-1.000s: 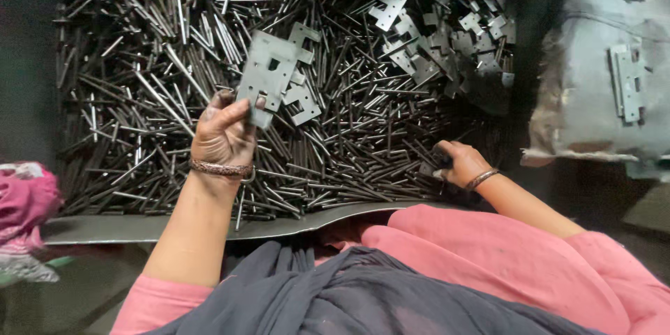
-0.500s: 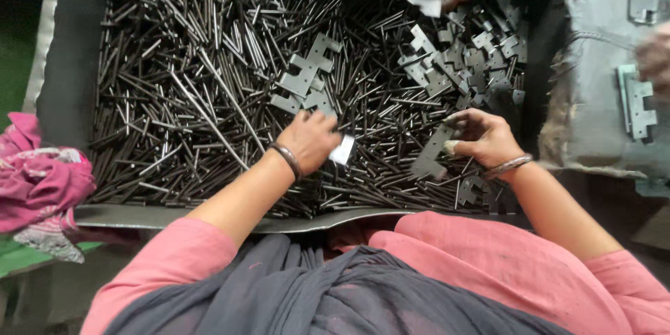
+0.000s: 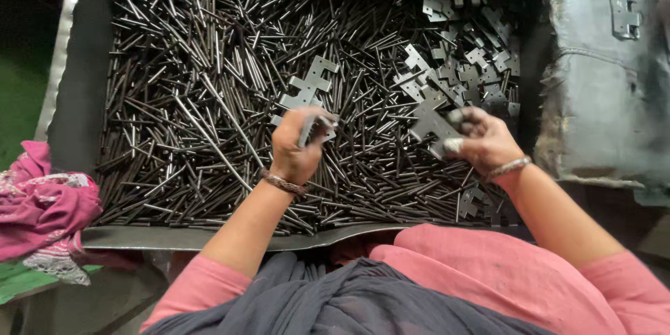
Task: The person sorts small metal hinge components and long metal pins by hand from a large bin, placing the sorted hinges onto a padded surface.
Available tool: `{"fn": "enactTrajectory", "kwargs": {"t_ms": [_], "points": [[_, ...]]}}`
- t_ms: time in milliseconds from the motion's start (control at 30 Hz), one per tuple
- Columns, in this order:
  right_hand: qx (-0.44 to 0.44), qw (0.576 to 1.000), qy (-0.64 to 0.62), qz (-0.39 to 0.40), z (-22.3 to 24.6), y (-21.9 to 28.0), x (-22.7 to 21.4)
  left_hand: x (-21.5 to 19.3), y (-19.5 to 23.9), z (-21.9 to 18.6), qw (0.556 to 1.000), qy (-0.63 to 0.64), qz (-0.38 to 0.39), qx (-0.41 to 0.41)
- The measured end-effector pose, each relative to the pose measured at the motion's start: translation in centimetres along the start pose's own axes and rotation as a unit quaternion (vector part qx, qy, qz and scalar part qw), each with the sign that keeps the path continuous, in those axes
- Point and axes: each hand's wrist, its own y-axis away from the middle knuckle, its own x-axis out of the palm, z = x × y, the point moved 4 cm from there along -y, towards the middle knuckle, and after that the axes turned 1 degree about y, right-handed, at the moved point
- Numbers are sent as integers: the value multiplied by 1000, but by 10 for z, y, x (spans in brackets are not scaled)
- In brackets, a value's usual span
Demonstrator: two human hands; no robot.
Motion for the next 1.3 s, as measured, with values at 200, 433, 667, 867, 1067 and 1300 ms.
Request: {"fn": "enactTrajectory", "kwargs": {"t_ms": [200, 433, 667, 867, 1067, 1300], "points": [[-64, 997, 7, 52, 77, 6, 91, -4, -8, 23, 719, 549, -232, -358], [-399, 817, 396, 131, 57, 38, 169, 78, 31, -38, 501, 697, -183, -479], [-43, 987, 58, 143, 30, 11, 113, 71, 45, -40, 791, 489, 75, -360], [-7, 993, -101, 67, 49, 15, 69, 3, -19, 56, 940, -290, 170, -57], [-343, 834, 337, -270, 83, 34, -81, 20, -50, 64, 804, -372, 353, -302], [-113, 576, 710, -389, 64, 46, -237, 29, -22, 62, 765, -418, 424, -243]]}}
